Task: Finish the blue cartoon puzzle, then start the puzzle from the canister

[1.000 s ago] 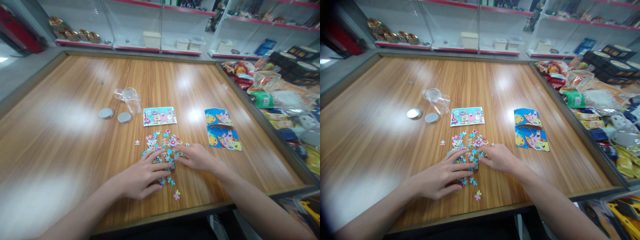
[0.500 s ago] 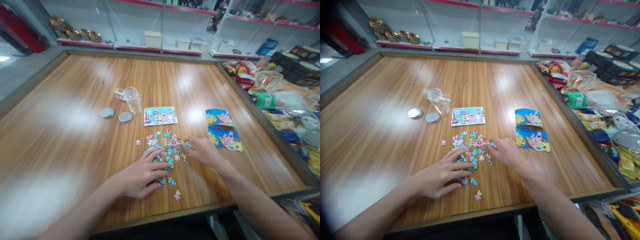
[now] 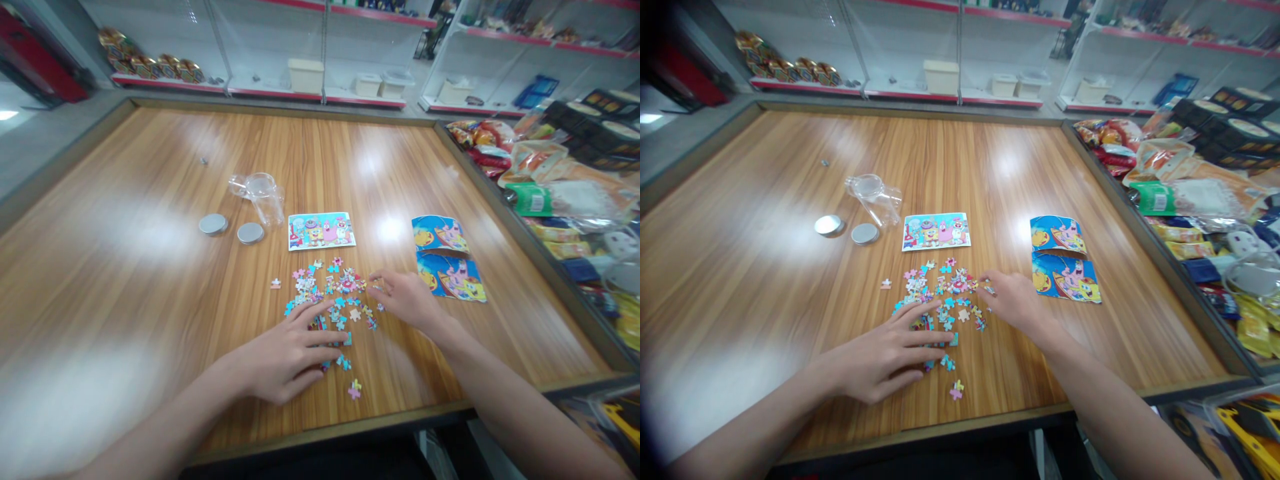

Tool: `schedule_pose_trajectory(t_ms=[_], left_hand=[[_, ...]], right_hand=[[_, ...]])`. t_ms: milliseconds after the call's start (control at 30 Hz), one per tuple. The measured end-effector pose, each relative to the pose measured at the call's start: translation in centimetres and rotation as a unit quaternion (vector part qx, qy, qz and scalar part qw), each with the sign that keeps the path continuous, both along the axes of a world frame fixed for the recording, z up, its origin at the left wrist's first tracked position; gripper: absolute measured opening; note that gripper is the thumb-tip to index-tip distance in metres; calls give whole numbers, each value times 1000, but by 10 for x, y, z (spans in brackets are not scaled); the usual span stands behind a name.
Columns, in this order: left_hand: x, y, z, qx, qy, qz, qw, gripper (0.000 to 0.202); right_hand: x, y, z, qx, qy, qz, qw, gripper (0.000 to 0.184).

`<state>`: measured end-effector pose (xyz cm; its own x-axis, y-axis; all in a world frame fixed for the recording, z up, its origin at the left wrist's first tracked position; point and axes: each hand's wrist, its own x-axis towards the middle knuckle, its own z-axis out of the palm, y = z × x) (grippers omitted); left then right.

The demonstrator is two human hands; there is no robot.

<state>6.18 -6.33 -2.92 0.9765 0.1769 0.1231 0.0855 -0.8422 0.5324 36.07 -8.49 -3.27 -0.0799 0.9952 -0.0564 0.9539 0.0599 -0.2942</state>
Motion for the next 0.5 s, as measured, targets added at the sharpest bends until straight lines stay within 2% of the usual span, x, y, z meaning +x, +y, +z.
schedule_pose_trajectory(t_ms=[100,167,367,500], left_hand=[[-1,2,-1,9,7,17,1000,42],[-1,4,-1,14,10,26,1000,40],[-2,6,-4,30,4,37,999,39],[-6,9,-9,63,-1,76,995,40]], right_hand=[[-7,-6,6,-32,28,125,991,31],[-12,-10,9,-47,15,170,984,33],[-17,-10,8,-73,-13,183,980,24],[-17,-10,7,-80,2,180,980,17]])
